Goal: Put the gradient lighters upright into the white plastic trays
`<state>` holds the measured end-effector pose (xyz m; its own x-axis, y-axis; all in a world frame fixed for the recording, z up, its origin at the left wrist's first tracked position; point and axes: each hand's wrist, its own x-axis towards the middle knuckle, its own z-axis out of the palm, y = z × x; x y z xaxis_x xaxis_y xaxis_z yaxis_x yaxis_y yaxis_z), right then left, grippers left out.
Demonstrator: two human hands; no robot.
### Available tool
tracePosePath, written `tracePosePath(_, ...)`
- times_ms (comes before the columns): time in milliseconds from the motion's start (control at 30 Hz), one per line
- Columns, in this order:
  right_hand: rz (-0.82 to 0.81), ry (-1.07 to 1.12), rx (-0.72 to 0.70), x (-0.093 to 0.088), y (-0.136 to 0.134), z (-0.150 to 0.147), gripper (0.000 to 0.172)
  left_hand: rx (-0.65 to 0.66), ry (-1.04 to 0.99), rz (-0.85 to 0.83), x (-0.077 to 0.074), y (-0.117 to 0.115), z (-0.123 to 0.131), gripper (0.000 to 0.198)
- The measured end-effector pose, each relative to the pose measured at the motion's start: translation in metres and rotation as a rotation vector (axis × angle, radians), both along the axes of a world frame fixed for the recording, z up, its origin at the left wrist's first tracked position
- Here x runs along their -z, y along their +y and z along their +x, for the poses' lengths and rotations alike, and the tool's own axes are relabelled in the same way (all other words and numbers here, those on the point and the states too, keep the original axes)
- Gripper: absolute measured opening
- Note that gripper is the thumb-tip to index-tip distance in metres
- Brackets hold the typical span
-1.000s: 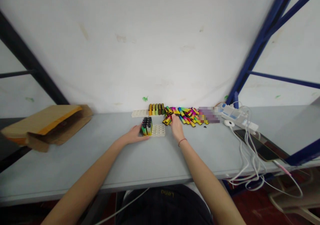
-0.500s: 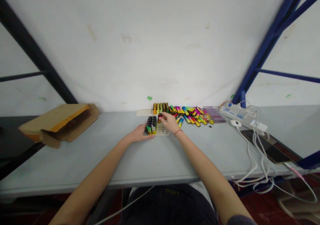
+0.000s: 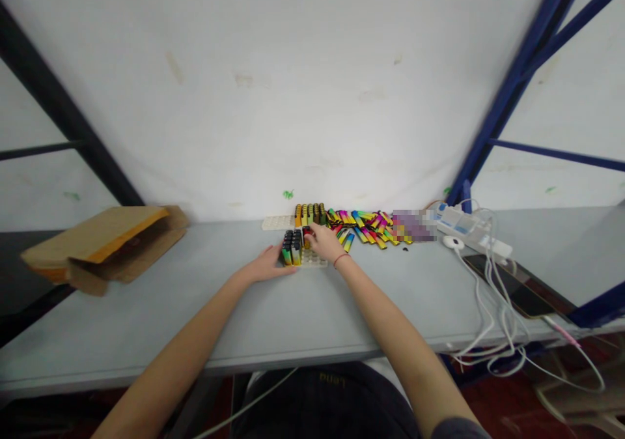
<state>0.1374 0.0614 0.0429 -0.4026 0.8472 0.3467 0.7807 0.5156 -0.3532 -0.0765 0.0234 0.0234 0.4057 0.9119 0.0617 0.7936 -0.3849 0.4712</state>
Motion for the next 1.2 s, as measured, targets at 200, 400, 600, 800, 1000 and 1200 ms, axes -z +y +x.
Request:
tracePosePath(200,0.000,-0.067,-0.001,0.000,-0.005,-0.003,0.016,-0.012,-0.001,-0.006,-0.004,-0.003,0.001,0.094)
tracePosePath(400,-0.050,-0.105,0.180,-0.017,-0.025,0.030,0.047,0.003,-0.028,0.003,-0.005,-0.003,0.000,0.093)
tracePosePath(600,-0.228,-0.262,0.542,-0.012,-0.041,0.056,0.035,-0.011,-0.031,-0.009,-0.003,-0.001,-0.001,0.091)
tracePosePath(800,-0.234,-0.281,0.665,-0.013,-0.042,0.056,0.028,-0.004,0.007,-0.018,-0.005,-0.001,0.000,0.089)
tracePosePath(1000,-0.244,-0.197,0.612,-0.011,-0.043,0.076,0.028,-0.006,-0.020,-0.016,-0.004,-0.001,-0.001,0.087)
tracePosePath(1200,-0.333,0.247,0.273,0.000,-0.031,0.081,0.021,-0.007,-0.021,-0.024,-0.003,0.000,-0.002,0.088)
